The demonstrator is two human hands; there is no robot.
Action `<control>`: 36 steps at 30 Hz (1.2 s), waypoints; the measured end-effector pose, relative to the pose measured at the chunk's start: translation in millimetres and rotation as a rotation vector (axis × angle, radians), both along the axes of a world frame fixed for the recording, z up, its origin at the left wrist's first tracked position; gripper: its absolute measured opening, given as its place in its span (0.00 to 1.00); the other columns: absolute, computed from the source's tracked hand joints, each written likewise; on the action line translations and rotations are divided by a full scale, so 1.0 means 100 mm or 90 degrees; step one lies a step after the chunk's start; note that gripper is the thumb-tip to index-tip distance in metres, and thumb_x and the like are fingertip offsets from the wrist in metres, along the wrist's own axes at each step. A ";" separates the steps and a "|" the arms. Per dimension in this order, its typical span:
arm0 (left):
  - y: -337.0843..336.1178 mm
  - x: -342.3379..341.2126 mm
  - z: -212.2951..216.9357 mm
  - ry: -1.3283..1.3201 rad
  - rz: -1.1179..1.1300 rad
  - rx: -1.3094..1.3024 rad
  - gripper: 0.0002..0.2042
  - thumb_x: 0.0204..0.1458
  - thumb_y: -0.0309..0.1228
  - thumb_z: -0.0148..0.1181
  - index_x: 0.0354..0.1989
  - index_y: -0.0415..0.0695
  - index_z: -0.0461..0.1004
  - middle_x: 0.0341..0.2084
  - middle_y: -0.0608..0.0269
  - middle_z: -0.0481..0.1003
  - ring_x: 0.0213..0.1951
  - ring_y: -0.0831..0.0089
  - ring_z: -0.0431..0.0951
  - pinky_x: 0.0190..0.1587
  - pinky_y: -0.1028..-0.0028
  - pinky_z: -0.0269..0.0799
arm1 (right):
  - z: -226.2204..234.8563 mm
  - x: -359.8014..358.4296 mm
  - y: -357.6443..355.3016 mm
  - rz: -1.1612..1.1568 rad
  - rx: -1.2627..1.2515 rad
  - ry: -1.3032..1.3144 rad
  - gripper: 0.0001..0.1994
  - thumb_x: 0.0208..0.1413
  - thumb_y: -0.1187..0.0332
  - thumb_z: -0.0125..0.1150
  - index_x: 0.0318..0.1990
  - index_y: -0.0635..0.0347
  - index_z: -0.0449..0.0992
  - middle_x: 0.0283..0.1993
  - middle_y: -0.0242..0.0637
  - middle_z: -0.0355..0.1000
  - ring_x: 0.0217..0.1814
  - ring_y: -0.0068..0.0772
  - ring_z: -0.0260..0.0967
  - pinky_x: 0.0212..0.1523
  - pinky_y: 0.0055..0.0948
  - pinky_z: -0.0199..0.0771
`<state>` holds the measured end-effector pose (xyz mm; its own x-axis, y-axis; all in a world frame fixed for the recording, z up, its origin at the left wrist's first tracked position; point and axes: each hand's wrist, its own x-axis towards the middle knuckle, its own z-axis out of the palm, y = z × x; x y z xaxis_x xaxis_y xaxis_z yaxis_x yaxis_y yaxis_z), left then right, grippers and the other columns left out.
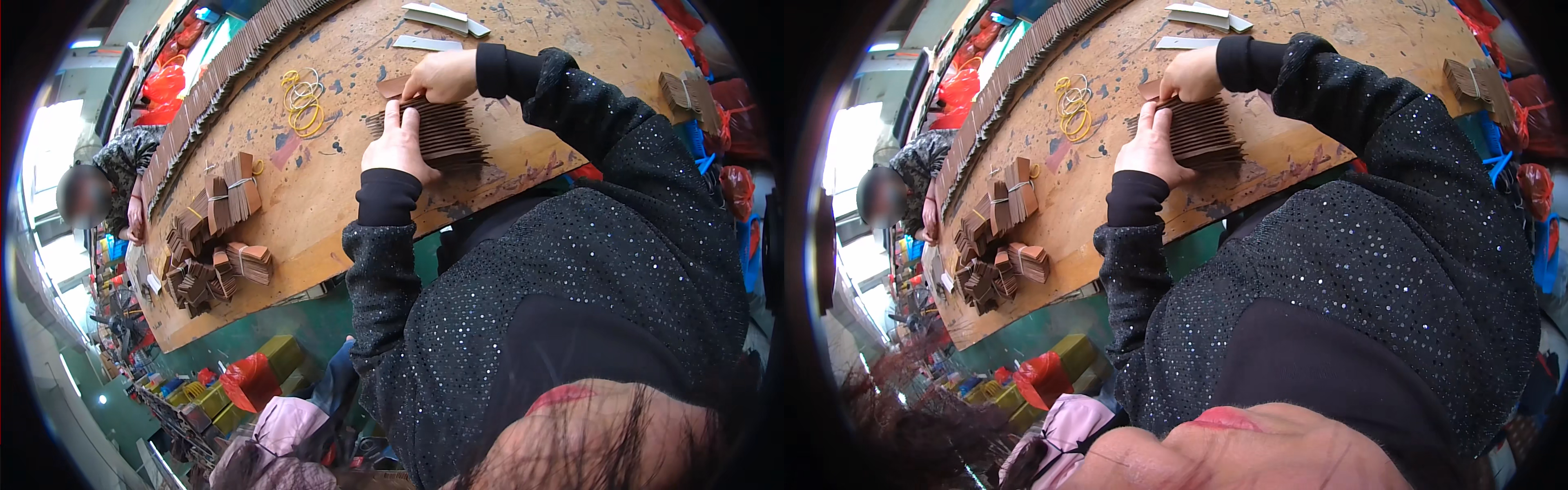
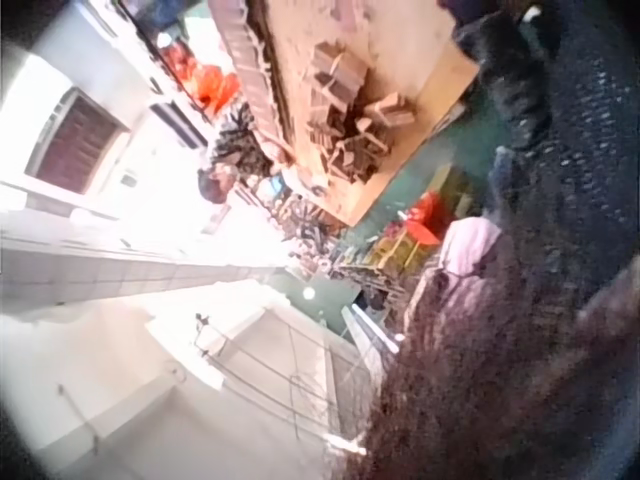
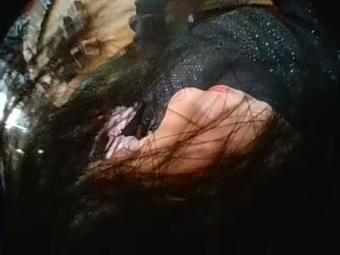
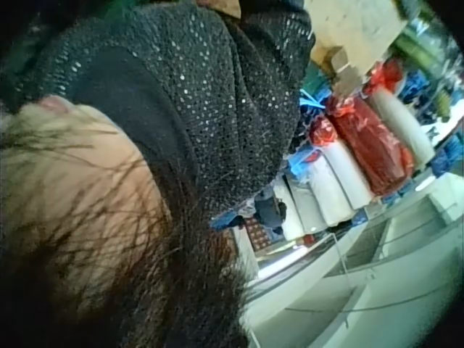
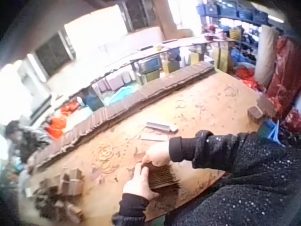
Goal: Sorting and stacking small cardboard components on a workbench
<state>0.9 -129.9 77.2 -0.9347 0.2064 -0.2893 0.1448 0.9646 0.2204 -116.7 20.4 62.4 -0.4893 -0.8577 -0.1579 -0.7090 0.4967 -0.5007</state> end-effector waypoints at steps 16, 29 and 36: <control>0.06 -0.08 -0.08 0.000 -0.016 0.001 0.45 0.25 0.40 0.74 0.57 0.45 0.58 0.64 0.56 0.53 0.51 0.57 0.72 0.48 0.63 0.73 | -0.23 -0.41 0.27 -0.058 -0.037 0.467 0.07 0.49 0.68 0.53 0.33 0.58 0.75 0.26 0.40 0.73 0.28 0.42 0.73 0.33 0.35 0.74; 0.03 -0.04 0.00 -0.014 -0.001 0.008 0.45 0.25 0.40 0.73 0.58 0.45 0.57 0.65 0.55 0.51 0.49 0.53 0.74 0.49 0.63 0.73 | -0.16 -0.06 0.00 -0.019 -0.070 0.096 0.07 0.52 0.72 0.55 0.37 0.63 0.76 0.34 0.45 0.75 0.37 0.47 0.73 0.40 0.36 0.72; 0.03 -0.07 -0.02 -0.026 -0.017 0.007 0.44 0.24 0.41 0.73 0.55 0.45 0.58 0.64 0.53 0.52 0.47 0.52 0.74 0.48 0.63 0.73 | -0.27 -0.18 0.01 -0.207 -0.129 0.132 0.10 0.49 0.68 0.60 0.37 0.62 0.75 0.34 0.45 0.75 0.37 0.45 0.73 0.39 0.36 0.72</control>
<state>-6.5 -127.2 74.8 -0.9165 0.2350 -0.3239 0.1617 0.9579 0.2374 -134.6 21.4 35.7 -0.7432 -0.6566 0.1287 -0.6275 0.6172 -0.4746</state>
